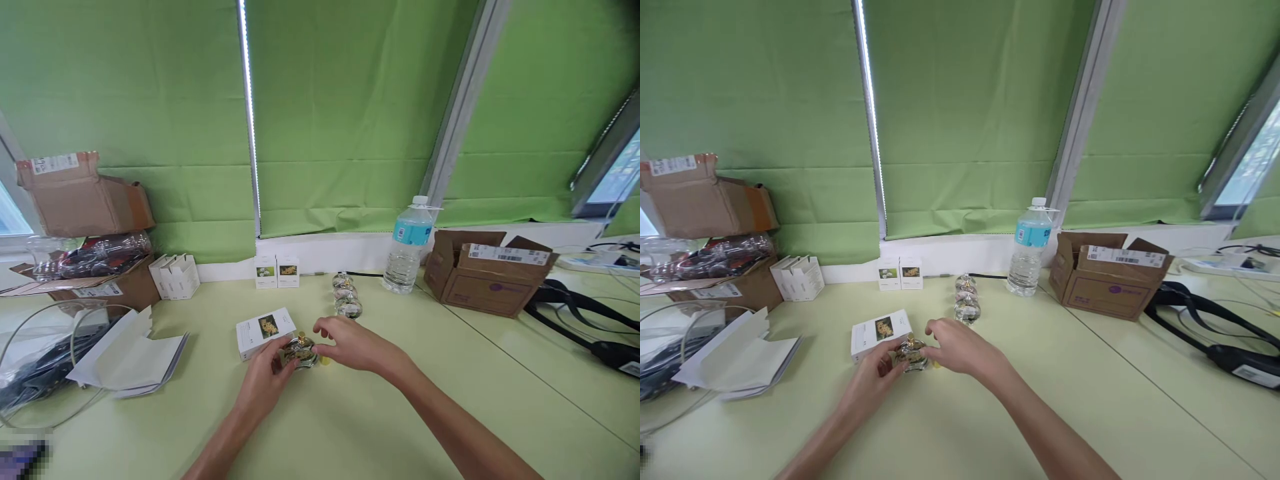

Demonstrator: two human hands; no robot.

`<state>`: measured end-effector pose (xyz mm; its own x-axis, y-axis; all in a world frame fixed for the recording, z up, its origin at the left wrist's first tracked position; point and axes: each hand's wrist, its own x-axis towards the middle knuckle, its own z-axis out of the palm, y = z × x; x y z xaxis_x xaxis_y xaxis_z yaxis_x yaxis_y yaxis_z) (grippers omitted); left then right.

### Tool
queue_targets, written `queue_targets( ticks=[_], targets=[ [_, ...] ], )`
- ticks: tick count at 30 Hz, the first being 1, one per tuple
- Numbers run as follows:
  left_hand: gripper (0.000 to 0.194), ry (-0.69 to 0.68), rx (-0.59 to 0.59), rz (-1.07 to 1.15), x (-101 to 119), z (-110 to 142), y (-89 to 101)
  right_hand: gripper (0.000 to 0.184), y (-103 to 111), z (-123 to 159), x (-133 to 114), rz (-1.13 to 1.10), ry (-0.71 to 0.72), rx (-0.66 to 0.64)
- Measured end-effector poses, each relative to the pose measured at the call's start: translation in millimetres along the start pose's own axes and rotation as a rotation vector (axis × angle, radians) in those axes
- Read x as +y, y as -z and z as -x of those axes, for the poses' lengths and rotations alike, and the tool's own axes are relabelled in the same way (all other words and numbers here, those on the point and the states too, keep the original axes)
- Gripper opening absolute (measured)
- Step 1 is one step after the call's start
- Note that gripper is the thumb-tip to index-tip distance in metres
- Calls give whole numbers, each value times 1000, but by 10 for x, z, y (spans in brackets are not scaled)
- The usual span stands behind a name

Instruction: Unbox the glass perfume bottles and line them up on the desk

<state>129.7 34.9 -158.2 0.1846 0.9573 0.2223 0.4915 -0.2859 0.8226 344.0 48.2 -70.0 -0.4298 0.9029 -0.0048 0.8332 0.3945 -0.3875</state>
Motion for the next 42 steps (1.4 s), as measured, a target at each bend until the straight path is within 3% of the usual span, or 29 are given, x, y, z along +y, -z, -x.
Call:
queue_targets(
  ticks=[6, 13, 23, 28, 34, 42],
  targets=[
    [36, 28, 0, -21, 69, 9, 16, 27, -76, -20, -229, -86, 176, 127],
    [37, 20, 2, -46, 84, 10, 5, 17, -267, -96, -212, 19, 245, 243],
    [39, 18, 15, -35, 21, 4, -11, 21, -59, -68, -254, -20, 289, 339],
    [39, 31, 26, -11, 7, 18, -8, 21, -2, -90, 18, 69, 166, 184],
    [40, 39, 15, -25, 18, 17, 1, 19, -158, -131, 388, 138, 38, 48],
    [40, 34, 23, -27, -14, 12, -9, 19, -351, -117, 417, 151, 11, -29]
  ],
)
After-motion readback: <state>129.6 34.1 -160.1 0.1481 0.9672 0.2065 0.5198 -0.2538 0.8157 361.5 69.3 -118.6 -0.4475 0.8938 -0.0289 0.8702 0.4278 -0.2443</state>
